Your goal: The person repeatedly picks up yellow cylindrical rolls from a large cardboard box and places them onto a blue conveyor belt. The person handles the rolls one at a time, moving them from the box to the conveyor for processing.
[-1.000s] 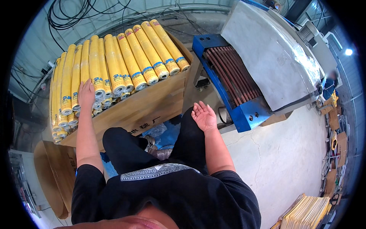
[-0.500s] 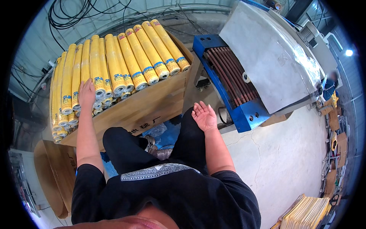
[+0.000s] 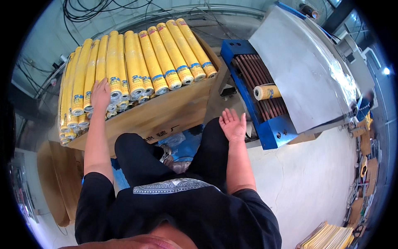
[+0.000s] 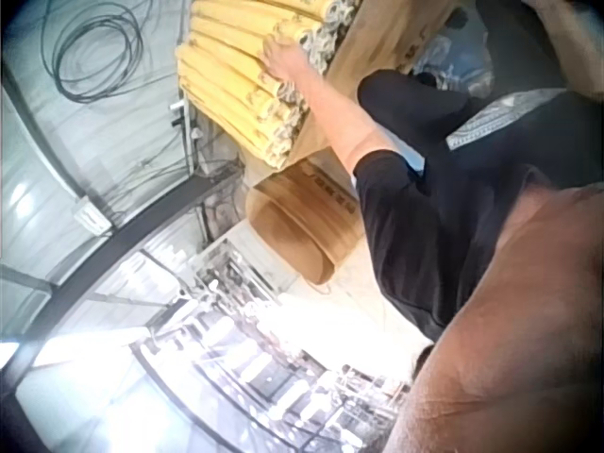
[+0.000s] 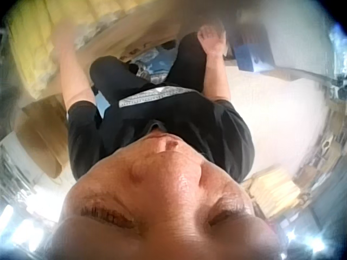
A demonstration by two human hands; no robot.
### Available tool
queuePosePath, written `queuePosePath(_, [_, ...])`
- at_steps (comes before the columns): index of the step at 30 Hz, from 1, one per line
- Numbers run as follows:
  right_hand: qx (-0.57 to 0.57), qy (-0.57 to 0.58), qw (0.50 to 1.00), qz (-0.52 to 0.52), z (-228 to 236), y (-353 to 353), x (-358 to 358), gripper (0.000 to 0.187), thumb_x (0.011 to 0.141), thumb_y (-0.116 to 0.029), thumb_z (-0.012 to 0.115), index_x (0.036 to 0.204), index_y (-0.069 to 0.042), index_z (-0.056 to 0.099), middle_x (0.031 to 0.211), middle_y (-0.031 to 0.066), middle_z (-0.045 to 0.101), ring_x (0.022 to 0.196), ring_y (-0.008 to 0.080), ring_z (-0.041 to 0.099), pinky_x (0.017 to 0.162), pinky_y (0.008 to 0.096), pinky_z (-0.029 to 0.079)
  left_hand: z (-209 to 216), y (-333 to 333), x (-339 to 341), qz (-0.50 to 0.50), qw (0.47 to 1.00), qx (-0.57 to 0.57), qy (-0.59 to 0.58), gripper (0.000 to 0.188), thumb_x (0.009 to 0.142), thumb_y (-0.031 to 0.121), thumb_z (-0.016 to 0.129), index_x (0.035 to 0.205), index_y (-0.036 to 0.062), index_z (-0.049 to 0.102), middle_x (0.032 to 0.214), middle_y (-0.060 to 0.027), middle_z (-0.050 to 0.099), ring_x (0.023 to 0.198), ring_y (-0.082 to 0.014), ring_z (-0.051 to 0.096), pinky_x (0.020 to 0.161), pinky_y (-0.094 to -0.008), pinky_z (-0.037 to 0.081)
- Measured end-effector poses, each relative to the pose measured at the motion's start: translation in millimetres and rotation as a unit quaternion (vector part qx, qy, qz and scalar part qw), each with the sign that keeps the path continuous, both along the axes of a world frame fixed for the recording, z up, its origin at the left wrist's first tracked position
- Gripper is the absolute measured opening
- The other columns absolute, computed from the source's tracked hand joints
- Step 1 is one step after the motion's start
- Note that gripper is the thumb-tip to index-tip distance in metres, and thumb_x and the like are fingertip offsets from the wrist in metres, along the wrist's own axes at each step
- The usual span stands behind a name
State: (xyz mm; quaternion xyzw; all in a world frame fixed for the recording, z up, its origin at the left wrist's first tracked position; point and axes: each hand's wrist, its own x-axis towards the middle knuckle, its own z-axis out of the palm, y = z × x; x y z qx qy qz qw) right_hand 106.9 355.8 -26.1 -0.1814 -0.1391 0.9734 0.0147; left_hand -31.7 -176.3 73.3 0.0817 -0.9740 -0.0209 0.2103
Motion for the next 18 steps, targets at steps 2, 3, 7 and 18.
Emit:
queuePosePath(2, [0.028, 0.006, 0.999, -0.029, 4, 8, -11, 0.093, 0.082, -0.058, 0.060, 0.146, -0.006, 0.016, 0.142, 0.0201, 0.033, 0.129, 0.0348, 0.035, 0.104, 0.0541, 0.032, -5, -6, -2, 0.003, 1.000, -0.003, 0.003, 0.043, 0.096, 0.037, 0.033, 0.130, 0.0193, 0.053, 0.136, 0.0039, 0.050, 0.134, -0.0213, 0.036, 0.105, -0.0423, 0.034])
queuePosePath(3, [0.029, 0.010, 0.999, -0.045, 9, 12, -16, 0.096, 0.081, -0.059, 0.060, 0.147, -0.007, 0.013, 0.145, 0.0200, 0.028, 0.133, 0.0354, 0.030, 0.105, 0.0552, 0.030, -4, -4, -3, 0.000, 1.000, -0.003, 0.004, 0.043, 0.096, 0.037, 0.033, 0.130, 0.0194, 0.053, 0.136, 0.0038, 0.050, 0.134, -0.0213, 0.036, 0.105, -0.0423, 0.034])
queuePosePath(7, [0.016, 0.007, 0.994, -0.109, 25, 23, -42, 0.096, 0.079, -0.057, 0.063, 0.146, -0.010, 0.013, 0.149, 0.0180, 0.022, 0.136, 0.0351, 0.025, 0.104, 0.0610, 0.028, -4, -2, -1, 0.004, 1.000, 0.003, 0.003, 0.043, 0.095, 0.038, 0.034, 0.130, 0.0194, 0.053, 0.136, 0.0036, 0.050, 0.134, -0.0206, 0.035, 0.105, -0.0419, 0.034])
queuePosePath(18, [0.003, -0.023, 0.998, -0.052, 24, -10, -72, 0.033, 0.086, -0.020, 0.061, 0.115, -0.006, 0.051, 0.109, 0.0117, 0.058, 0.099, 0.0291, 0.056, 0.082, 0.0496, 0.050, 20, 14, 16, 0.058, 0.996, 0.062, 0.003, 0.051, 0.089, 0.035, 0.049, 0.130, 0.0059, 0.048, 0.136, -0.0114, 0.048, 0.134, -0.0271, 0.034, 0.107, -0.0459, 0.030])
